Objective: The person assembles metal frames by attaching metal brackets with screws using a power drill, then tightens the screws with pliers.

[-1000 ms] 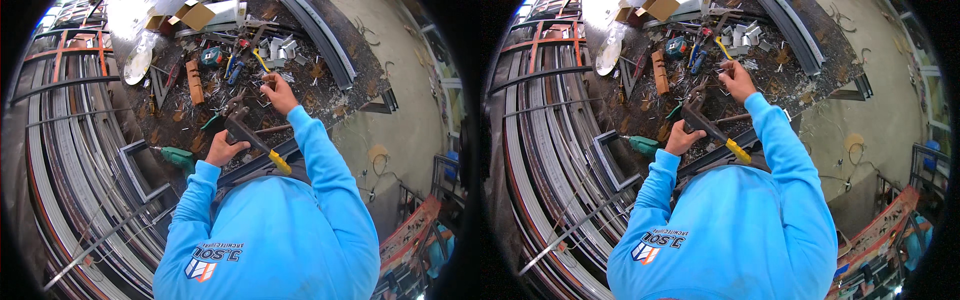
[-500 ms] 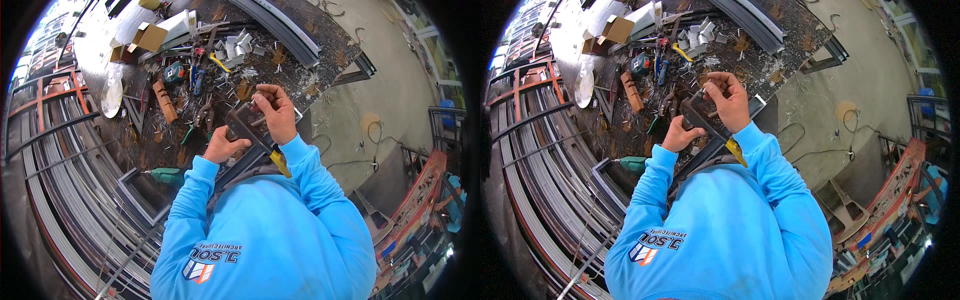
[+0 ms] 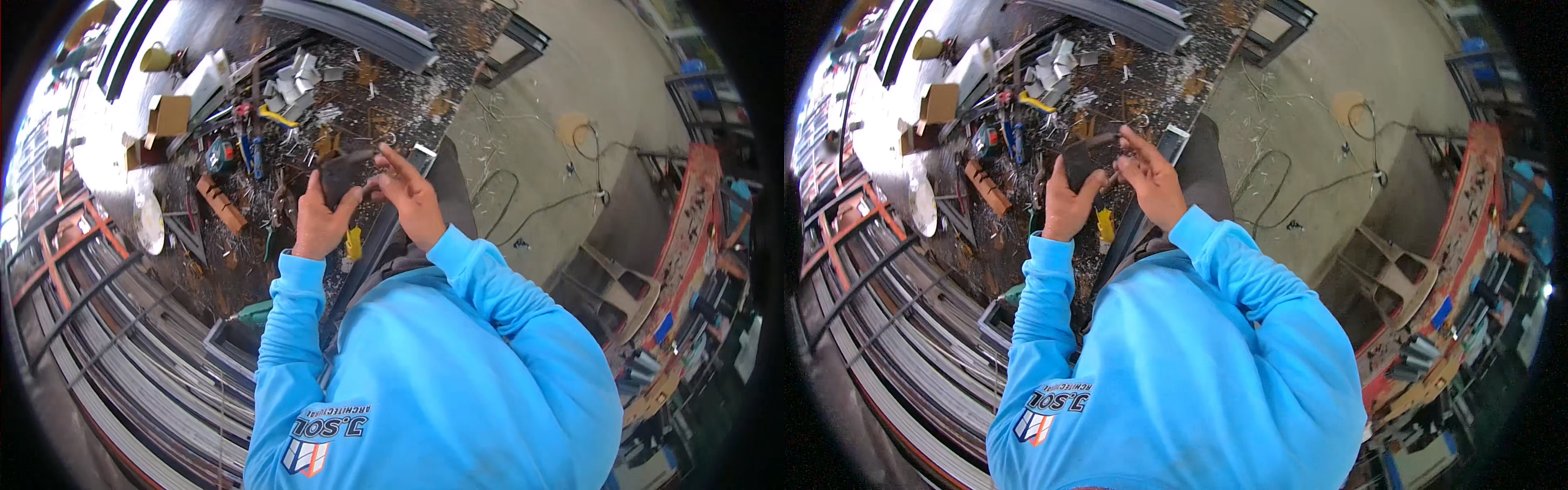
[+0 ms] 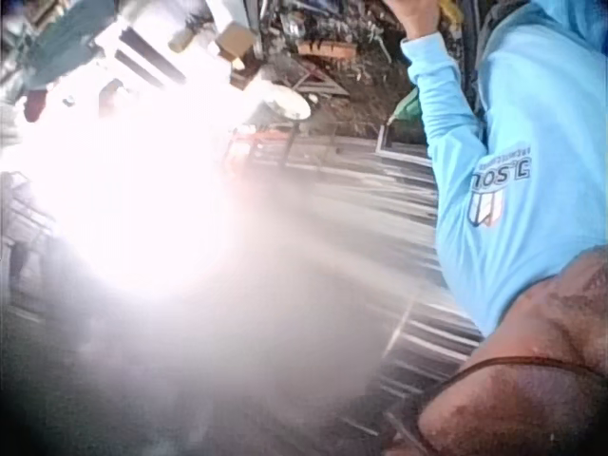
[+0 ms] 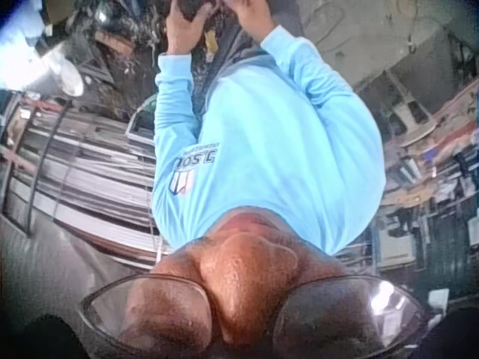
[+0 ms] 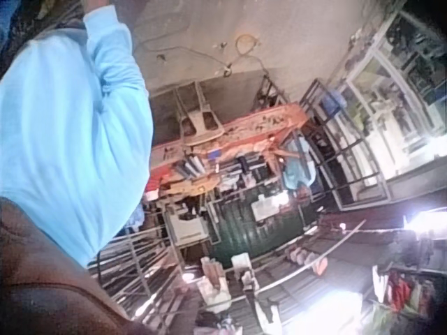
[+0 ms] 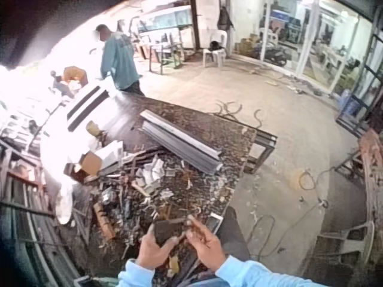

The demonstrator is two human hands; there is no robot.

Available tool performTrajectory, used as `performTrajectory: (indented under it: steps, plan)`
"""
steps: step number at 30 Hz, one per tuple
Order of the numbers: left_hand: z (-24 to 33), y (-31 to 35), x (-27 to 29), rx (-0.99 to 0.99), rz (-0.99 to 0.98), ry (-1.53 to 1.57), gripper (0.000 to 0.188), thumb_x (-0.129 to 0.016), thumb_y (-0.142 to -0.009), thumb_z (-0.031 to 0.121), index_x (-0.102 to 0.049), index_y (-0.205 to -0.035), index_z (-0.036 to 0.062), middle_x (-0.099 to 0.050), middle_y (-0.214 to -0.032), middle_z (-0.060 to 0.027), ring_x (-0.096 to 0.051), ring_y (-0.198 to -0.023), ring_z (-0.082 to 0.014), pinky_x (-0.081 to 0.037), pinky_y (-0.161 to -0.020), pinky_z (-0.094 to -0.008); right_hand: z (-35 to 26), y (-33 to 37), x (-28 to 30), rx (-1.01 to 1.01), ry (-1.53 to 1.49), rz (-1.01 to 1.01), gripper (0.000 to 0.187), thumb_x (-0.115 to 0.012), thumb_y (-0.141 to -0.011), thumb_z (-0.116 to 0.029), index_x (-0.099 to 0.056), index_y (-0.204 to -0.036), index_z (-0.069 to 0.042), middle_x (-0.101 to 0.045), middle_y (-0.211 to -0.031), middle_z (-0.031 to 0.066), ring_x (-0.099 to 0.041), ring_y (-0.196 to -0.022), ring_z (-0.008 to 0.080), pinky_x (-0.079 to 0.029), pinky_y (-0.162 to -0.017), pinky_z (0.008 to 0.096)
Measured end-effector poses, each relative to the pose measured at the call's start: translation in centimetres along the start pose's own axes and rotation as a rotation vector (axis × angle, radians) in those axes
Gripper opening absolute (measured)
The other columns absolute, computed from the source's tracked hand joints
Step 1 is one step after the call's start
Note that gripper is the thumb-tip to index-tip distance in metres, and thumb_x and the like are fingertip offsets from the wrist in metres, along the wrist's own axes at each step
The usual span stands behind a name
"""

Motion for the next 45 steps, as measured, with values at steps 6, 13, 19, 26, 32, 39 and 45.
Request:
performTrajectory:
  steps: [6, 13, 19, 26, 32, 39, 45]
  plan:
    - [0.0, -2.6, -8.0, -0.068, -0.3, -0.615, 0.053, -0.069, -0.1, 0.028, -0.048, -0.14, 0.0004, -0.074, -0.095, -0.0312, -0.072, -0.093, -0.0531, -0.056, -0.079, -0.0609, 6.0, 2.4, 5.7, -0.329, -0.03, 0.181, 0.064, -0.066, -0.11, -0.039, -0.047, -0.158, -0.001, -0.064, -0.141, 0.0111, -0.062, -0.125, 0.0171, -0.052, -0.103, 0.0341]
    - [-1.6, -4.3, -10.7, -0.043, -0.339, -0.73, 0.063, -0.07, -0.097, 0.02, -0.042, -0.147, -0.0049, -0.072, -0.092, -0.0334, -0.071, -0.09, -0.0549, -0.056, -0.076, -0.0625, 7.6, 1.1, 8.0, -0.243, -0.017, 0.221, 0.065, -0.068, -0.109, -0.041, -0.052, -0.153, 0.004, -0.065, -0.136, 0.0119, -0.062, -0.124, 0.0182, -0.051, -0.106, 0.0335]
    - [-1.2, -3.8, -11.1, -0.091, -0.31, -0.796, 0.05, -0.068, -0.1, 0.024, -0.046, -0.137, -0.0009, -0.073, -0.1, -0.0311, -0.072, -0.093, -0.0524, -0.057, -0.078, -0.0616, 7.6, 0.0, 8.3, -0.247, -0.015, 0.227, 0.061, -0.069, -0.108, -0.042, -0.058, -0.146, 0.005, -0.069, -0.126, 0.0114, -0.064, -0.116, 0.0165, -0.051, -0.1, 0.0317]
    - [-1.2, -3.7, -10.9, -0.094, -0.313, -0.751, 0.047, -0.069, -0.1, 0.023, -0.046, -0.134, 0.0001, -0.073, -0.102, -0.0301, -0.072, -0.092, -0.0516, -0.057, -0.075, -0.0601, 7.6, -0.5, 8.3, -0.256, 0.03, 0.171, 0.051, -0.069, -0.108, -0.045, -0.068, -0.126, 0.002, -0.071, -0.11, 0.0065, -0.062, -0.101, 0.0128, -0.05, -0.09, 0.0305]
    - [-1.5, -4.0, -11.7, -0.072, -0.374, -0.894, 0.039, -0.069, -0.098, 0.019, -0.047, -0.125, 0.0011, -0.073, -0.1, -0.0278, -0.073, -0.089, -0.0506, -0.059, -0.073, -0.0595, 7.4, -0.7, 8.4, -0.169, 0.031, 0.175, 0.056, -0.064, -0.109, -0.051, -0.069, -0.122, 0.003, -0.073, -0.108, 0.01, -0.064, -0.102, 0.0154, -0.051, -0.09, 0.0332]
    - [-0.1, -4.0, -12.0, -0.184, -0.471, -1.042, 0.037, -0.066, -0.092, 0.008, -0.049, -0.125, 0.0015, -0.072, -0.102, -0.0239, -0.074, -0.1, -0.0477, -0.06, -0.083, -0.0581, 8.0, -2.5, 8.9, -0.244, 0.336, 0.325, 0.074, -0.056, -0.109, -0.062, -0.069, -0.114, 0.011, -0.075, -0.11, 0.0186, -0.068, -0.107, 0.0235, -0.053, -0.092, 0.0392]
    - [-2.2, -0.5, -5.6, 0.083, -0.518, -0.494, 0.063, -0.081, -0.094, 0.022, -0.054, -0.146, -0.0015, -0.074, -0.117, -0.0274, -0.072, -0.112, -0.0446, -0.056, -0.094, -0.0541, 7.9, -2.0, 6.9, -0.367, -0.193, 0.309, 0.057, -0.052, -0.111, -0.062, -0.066, -0.12, -0.007, -0.075, -0.107, 0.0089, -0.073, -0.093, 0.0177, -0.059, -0.077, 0.0325]
Point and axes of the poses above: each hand's wrist, its own y-axis away from the middle knuckle, its own x-axis out of the back of the hand, z = x × y, the point moved 8 cm from there along -y, towards the middle knuckle
